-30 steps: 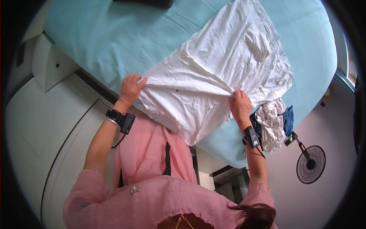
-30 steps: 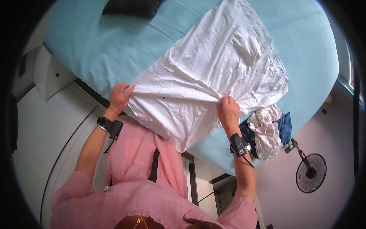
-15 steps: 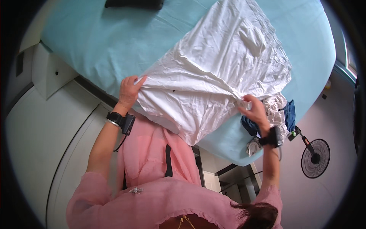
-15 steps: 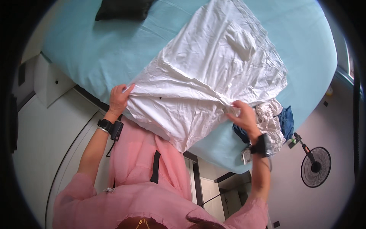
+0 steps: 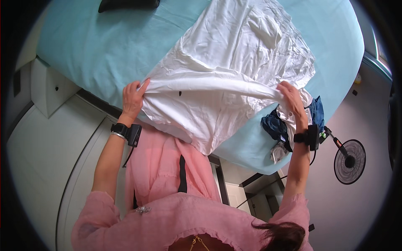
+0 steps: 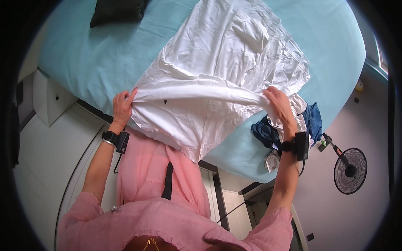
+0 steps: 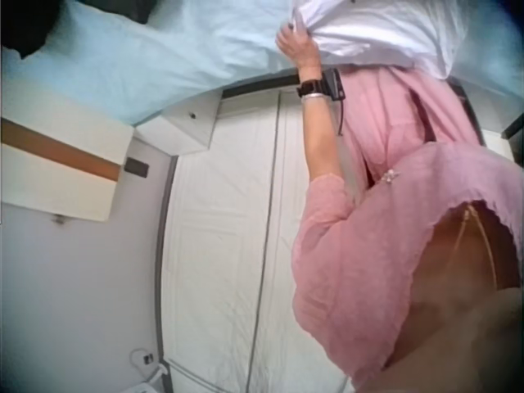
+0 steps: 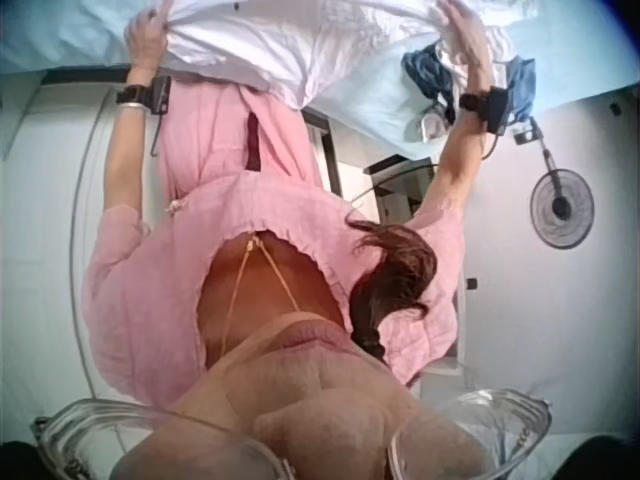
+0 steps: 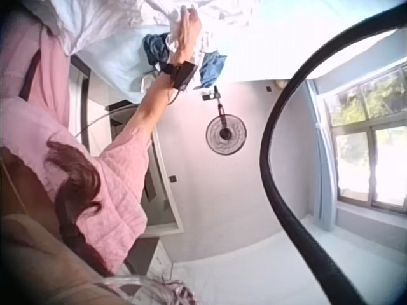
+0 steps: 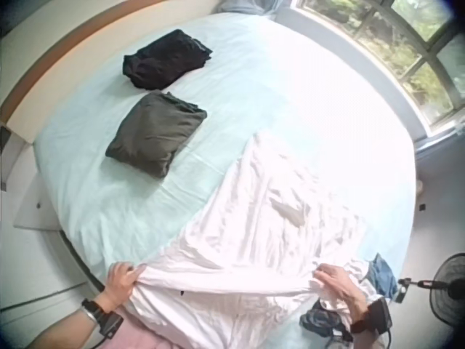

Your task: Folding various items of clothing on a bed.

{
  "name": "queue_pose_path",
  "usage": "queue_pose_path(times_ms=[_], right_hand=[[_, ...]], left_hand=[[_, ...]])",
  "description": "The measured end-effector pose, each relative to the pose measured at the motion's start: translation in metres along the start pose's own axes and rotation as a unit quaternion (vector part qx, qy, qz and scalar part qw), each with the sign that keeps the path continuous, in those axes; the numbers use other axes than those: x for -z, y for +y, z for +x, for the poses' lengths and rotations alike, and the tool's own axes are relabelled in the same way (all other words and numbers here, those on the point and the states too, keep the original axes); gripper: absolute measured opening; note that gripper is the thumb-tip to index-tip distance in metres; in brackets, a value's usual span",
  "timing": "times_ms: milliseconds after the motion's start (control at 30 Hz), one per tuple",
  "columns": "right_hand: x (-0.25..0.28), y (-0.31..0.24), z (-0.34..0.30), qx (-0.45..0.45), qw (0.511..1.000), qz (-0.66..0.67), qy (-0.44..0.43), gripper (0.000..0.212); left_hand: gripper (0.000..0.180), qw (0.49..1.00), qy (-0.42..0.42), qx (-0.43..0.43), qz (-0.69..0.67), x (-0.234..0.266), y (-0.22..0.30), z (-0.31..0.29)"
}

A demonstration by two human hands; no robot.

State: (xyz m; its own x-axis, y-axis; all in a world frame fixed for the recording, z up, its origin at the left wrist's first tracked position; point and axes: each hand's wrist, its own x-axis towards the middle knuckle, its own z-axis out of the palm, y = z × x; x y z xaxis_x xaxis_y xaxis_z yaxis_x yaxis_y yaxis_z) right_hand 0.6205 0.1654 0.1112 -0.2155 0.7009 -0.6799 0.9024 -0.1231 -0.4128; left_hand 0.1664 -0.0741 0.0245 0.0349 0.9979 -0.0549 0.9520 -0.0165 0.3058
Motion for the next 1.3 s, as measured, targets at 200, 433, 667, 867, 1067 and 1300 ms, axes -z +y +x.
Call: queue_pose_path(times_ms=[200,433,667,867,1067,1300], right_hand=[[0.0,0.004,-0.007,-0.056,0.981,-0.047,-0.178,0.051],[-0.007,0.026,-0.006,0.019,0.985,0.025,-0.167,0.038],[-0.016,0.063,-0.008,-0.092,0.923,0.373,0.02,0.021],[-0.037,0.059,-0.017,-0.107,0.802,0.573,0.131,0.031],[-0.023,0.052,-0.013,-0.04,0.846,0.477,0.233,0.024],[-0.071,0.094,0.004,-0.015,0.865,0.315,0.391,0.027]], left_hand=[[0.06,1.0,-0.009,-0.005,0.022,-0.002,0.002,0.001],[0.061,0.999,-0.02,0.008,0.035,-0.003,0.0,-0.001],[0.057,0.999,-0.049,0.011,-0.004,0.017,0.007,0.012],[0.046,0.985,0.039,-0.056,-0.159,0.035,0.052,0.08],[0.036,0.98,-0.12,-0.103,-0.122,-0.003,0.056,0.146],[0.053,0.987,0.087,-0.043,-0.126,0.002,0.068,0.15]])
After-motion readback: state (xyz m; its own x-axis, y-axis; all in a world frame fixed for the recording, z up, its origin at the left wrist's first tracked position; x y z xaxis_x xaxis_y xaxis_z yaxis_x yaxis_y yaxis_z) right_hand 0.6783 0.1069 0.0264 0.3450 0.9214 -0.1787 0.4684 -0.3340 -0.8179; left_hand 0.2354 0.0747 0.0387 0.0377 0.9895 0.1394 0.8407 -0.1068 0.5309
